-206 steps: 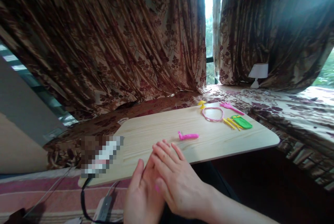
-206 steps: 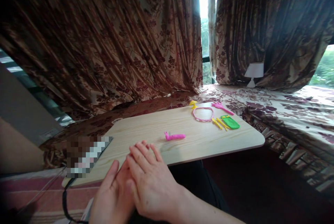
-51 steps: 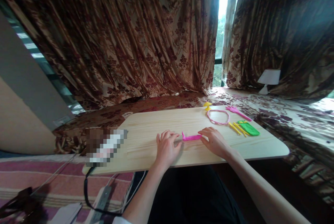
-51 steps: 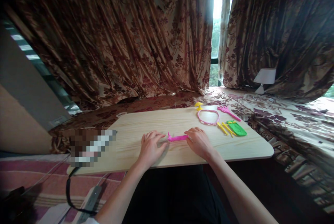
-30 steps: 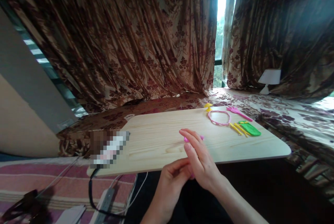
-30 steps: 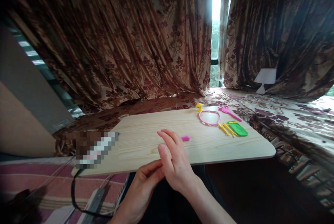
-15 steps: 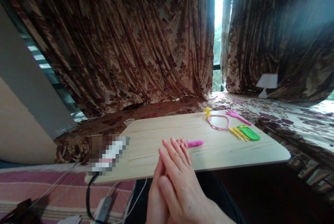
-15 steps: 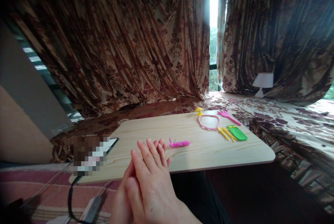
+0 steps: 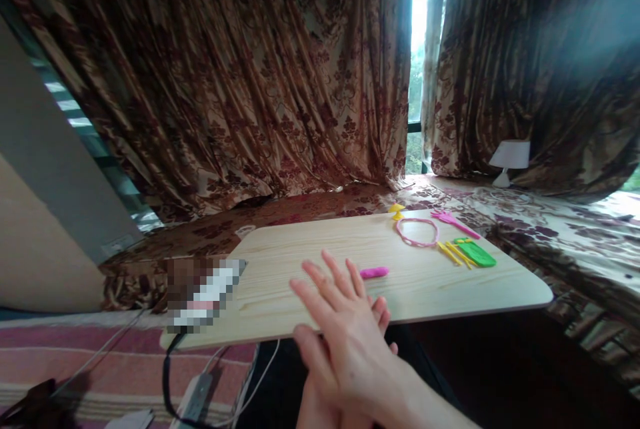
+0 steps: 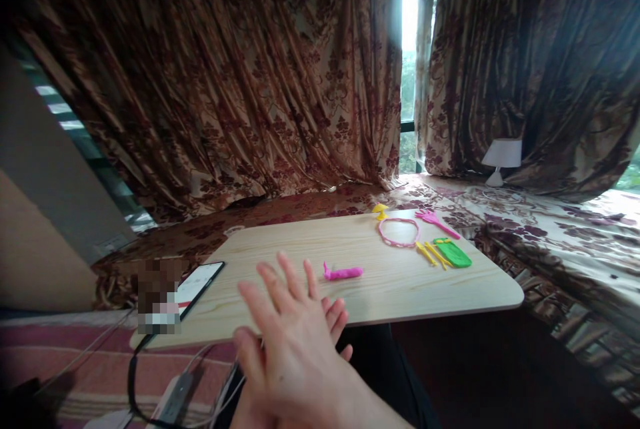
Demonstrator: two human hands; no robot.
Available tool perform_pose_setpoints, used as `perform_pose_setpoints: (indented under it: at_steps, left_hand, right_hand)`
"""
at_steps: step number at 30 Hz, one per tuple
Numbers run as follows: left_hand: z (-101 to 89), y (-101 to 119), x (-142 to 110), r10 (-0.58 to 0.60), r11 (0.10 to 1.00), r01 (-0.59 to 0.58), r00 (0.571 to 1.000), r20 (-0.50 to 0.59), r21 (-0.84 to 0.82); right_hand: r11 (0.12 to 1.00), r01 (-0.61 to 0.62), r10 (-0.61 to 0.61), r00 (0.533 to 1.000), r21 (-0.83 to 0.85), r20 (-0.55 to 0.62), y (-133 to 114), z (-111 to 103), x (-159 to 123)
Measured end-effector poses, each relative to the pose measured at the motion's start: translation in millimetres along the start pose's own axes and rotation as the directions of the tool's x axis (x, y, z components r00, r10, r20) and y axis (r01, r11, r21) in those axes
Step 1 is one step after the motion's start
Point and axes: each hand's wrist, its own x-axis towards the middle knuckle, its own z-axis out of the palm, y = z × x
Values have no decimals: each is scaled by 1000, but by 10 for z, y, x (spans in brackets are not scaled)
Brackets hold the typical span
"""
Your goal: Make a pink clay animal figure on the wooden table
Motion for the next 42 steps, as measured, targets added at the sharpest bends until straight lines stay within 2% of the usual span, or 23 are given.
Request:
perform_pose_setpoints:
  at_steps: [3,5,6,7,8,9,10,11,12,15,17,20,25,30,36,42]
  left_hand:
    - [-28,-28,-170,-52,999,53,991,-124,8]
    - [-58,113,-212,-87,983,119,972,-218,142]
    - [-93,216,-195,-50,951,130,961,-273,282]
    - [-147,332,-153,40,888,118,943,-330,444]
    - [-224,452,-88,228,724,80,910,-347,685]
    - [-322,568,-6,421,445,83,859,-290,892]
    - [-436,672,86,504,338,98,821,-268,936]
    - [-560,759,181,543,276,111,801,-250,955]
    - [-684,824,272,558,212,123,800,-223,970]
    - [-981,887,456,558,13,143,820,-126,990]
    - [-1081,856,490,542,-97,143,838,-68,985]
    - [-1088,793,472,527,-216,143,850,-8,966]
    - [-942,741,492,515,-346,115,853,86,931]
    - [-880,712,518,471,-417,81,871,139,905]
    - [-896,666,464,487,-446,122,864,126,887]
    - [-868,659,486,481,-415,176,875,51,892]
  right_hand:
    - [995,-67,67,998,-76,-9,227,-118,-33]
    - [994,-60,62,998,-94,18,435,-195,-101]
    - [994,-58,61,998,-93,32,567,-241,-131]
    - [990,-94,93,996,-102,-14,720,-291,-155]
    - [982,-148,136,985,-121,-103,891,-339,-172]
    - [974,-184,166,977,-136,-135,1071,-381,-182]
    - [968,-203,183,973,-149,-141,1251,-411,-190]
    - [962,-218,198,971,-165,-132,1421,-426,-196]
    - [957,-227,210,972,-181,-107,1570,-423,-204]
    - [948,-236,235,972,-214,-28,1860,-322,-239]
    - [944,-243,252,968,-222,13,1939,-214,-257]
    - [944,-253,272,960,-211,64,1980,-76,-255]
    - [955,-263,276,957,-134,86,1966,-34,-215]
    - [962,-274,273,961,-14,-49,1749,-209,-190]
    - [962,-247,259,961,114,-102,1444,-352,-151]
    - [949,-264,285,952,173,-111,1379,-357,-148]
